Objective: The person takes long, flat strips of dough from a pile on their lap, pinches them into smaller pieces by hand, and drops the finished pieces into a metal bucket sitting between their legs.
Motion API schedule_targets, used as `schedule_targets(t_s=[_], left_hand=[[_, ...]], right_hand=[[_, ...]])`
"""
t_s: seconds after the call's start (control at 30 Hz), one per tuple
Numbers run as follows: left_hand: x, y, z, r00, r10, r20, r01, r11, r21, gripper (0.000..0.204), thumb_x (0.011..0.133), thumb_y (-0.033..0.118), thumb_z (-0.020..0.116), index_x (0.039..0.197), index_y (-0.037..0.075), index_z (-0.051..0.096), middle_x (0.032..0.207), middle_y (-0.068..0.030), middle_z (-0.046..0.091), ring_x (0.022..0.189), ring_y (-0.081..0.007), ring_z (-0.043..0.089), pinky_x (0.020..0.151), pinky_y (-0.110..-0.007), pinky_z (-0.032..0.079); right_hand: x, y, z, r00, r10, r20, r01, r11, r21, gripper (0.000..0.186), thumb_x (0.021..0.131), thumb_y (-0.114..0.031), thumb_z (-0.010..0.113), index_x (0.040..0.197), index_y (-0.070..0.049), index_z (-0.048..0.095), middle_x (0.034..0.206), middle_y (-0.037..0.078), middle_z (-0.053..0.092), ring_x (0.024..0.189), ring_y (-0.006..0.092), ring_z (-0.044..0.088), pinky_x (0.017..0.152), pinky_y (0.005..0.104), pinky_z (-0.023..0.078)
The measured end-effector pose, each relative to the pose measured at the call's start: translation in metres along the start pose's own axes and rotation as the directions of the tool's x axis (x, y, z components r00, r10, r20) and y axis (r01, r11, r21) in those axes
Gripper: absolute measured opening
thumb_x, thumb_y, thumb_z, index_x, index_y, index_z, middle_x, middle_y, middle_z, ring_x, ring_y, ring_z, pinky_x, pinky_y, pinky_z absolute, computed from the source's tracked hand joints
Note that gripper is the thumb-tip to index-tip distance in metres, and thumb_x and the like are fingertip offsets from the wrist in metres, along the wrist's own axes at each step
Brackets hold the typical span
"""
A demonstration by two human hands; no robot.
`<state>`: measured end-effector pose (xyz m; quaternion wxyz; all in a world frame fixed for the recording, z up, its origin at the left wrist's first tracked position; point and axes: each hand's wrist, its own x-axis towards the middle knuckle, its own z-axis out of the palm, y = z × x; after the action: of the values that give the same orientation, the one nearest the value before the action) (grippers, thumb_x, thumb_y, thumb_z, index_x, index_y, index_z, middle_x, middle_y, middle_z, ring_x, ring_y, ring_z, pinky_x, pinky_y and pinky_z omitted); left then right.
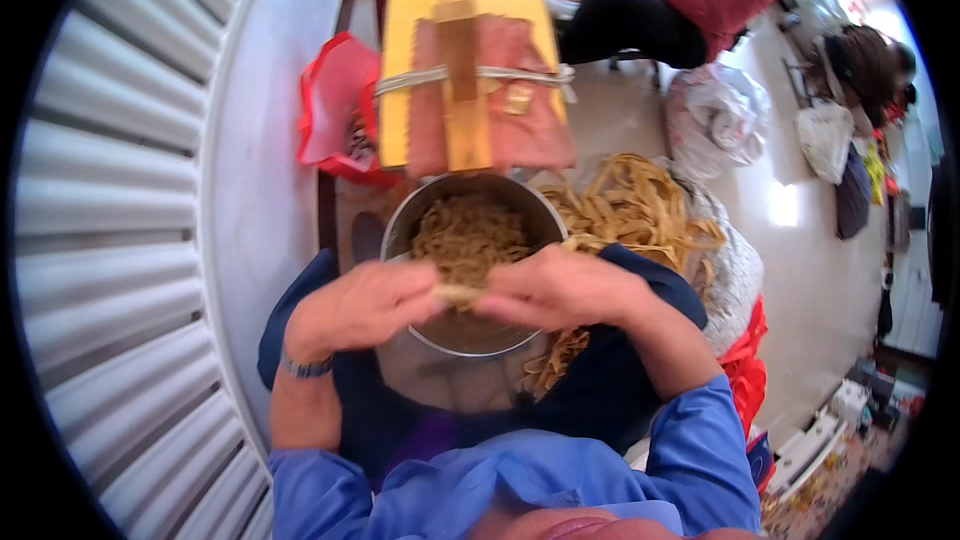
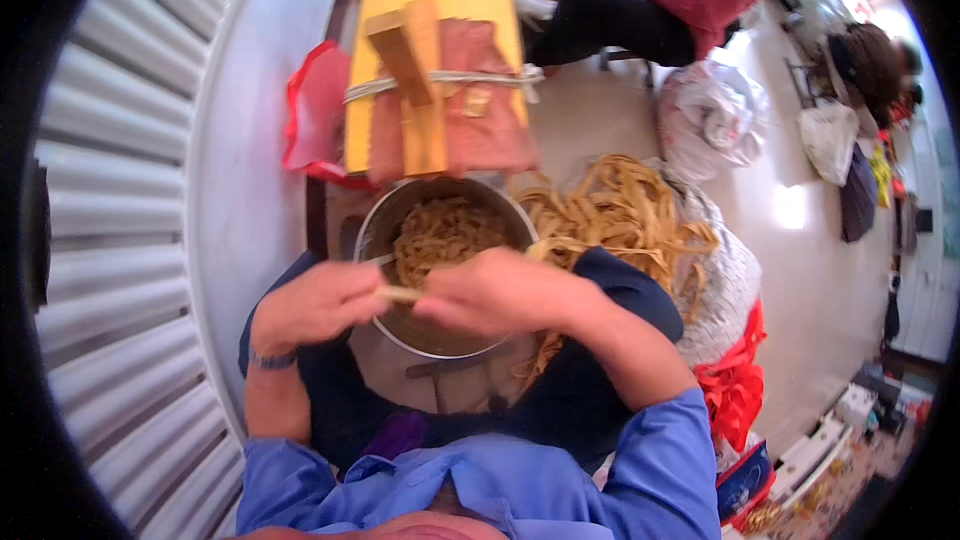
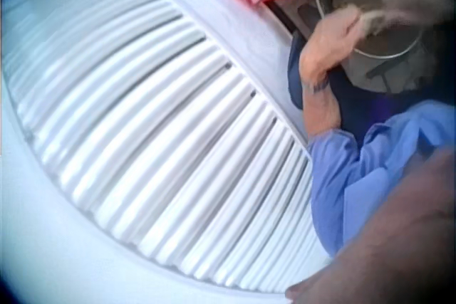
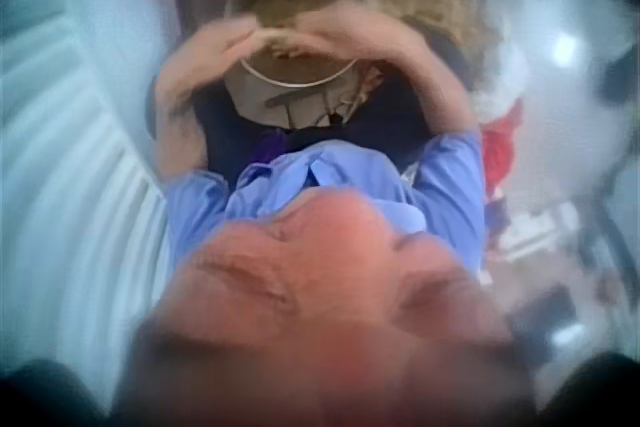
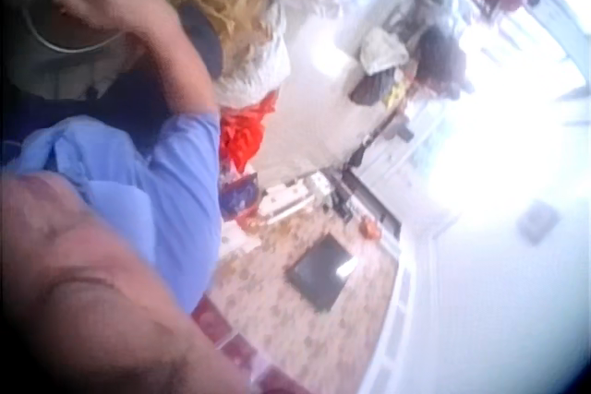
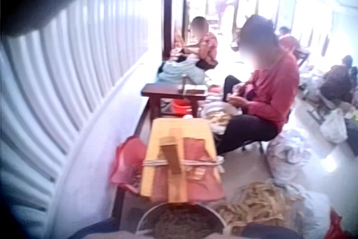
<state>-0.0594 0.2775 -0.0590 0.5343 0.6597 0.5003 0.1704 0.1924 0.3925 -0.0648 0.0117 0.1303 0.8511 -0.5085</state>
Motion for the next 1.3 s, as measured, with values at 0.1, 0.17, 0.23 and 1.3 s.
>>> schedule_targets(t_s=[0.1,0.17,0.23,1.3], left_hand=[[0.011,0.009,-0.008,0.969,-0.076,-0.236,0.026,0.978,-0.209,0.019,0.101,0.017,0.054,0.112,0.002,0.061,0.087,-0.0092,0.060,0.080,-0.0201,0.061,0.073,-0.033,0.049],[0.029,0.007,-0.012,0.897,0.005,-0.441,-0.114,0.969,-0.221,0.019,0.101,0.013,0.054,0.114,0.002,0.062,0.088,-0.0088,0.060,0.080,-0.0191,0.060,0.073,-0.032,0.049],[0.047,0.000,-0.017,0.797,0.071,-0.599,-0.177,0.977,-0.119,0.019,0.100,0.011,0.055,0.115,0.002,0.063,0.090,-0.0091,0.060,0.081,-0.0191,0.061,0.074,-0.032,0.049],[0.072,-0.034,0.070,0.940,-0.213,-0.268,-0.146,0.459,-0.877,0.034,0.109,0.031,0.044,0.122,0.003,0.060,0.106,-0.0035,0.064,0.098,-0.0105,0.064,0.083,-0.022,0.053]], right_hand=[[0.006,0.005,-0.012,0.969,0.096,-0.228,-0.114,0.991,-0.068,0.024,0.099,-0.029,0.062,0.092,-0.006,0.063,0.080,0.020,0.064,0.074,0.0413,0.063,0.064,0.0474,0.051],[0.017,0.021,-0.018,0.872,-0.112,-0.476,0.032,0.985,-0.172,0.018,0.097,-0.018,0.065,0.108,-0.005,0.067,0.087,0.017,0.066,0.081,0.0373,0.066,0.070,0.0433,0.053],[0.029,0.031,-0.027,0.765,-0.215,-0.607,0.030,0.953,-0.301,0.019,0.095,-0.016,0.067,0.110,-0.005,0.068,0.089,0.016,0.067,0.082,0.0365,0.067,0.072,0.0429,0.054],[0.023,-0.010,0.012,0.612,-0.731,-0.301,0.565,0.671,-0.481,0.025,0.081,-0.016,0.067,0.105,-0.009,0.069,0.104,0.005,0.066,0.107,0.0242,0.061,0.089,0.0416,0.048]])
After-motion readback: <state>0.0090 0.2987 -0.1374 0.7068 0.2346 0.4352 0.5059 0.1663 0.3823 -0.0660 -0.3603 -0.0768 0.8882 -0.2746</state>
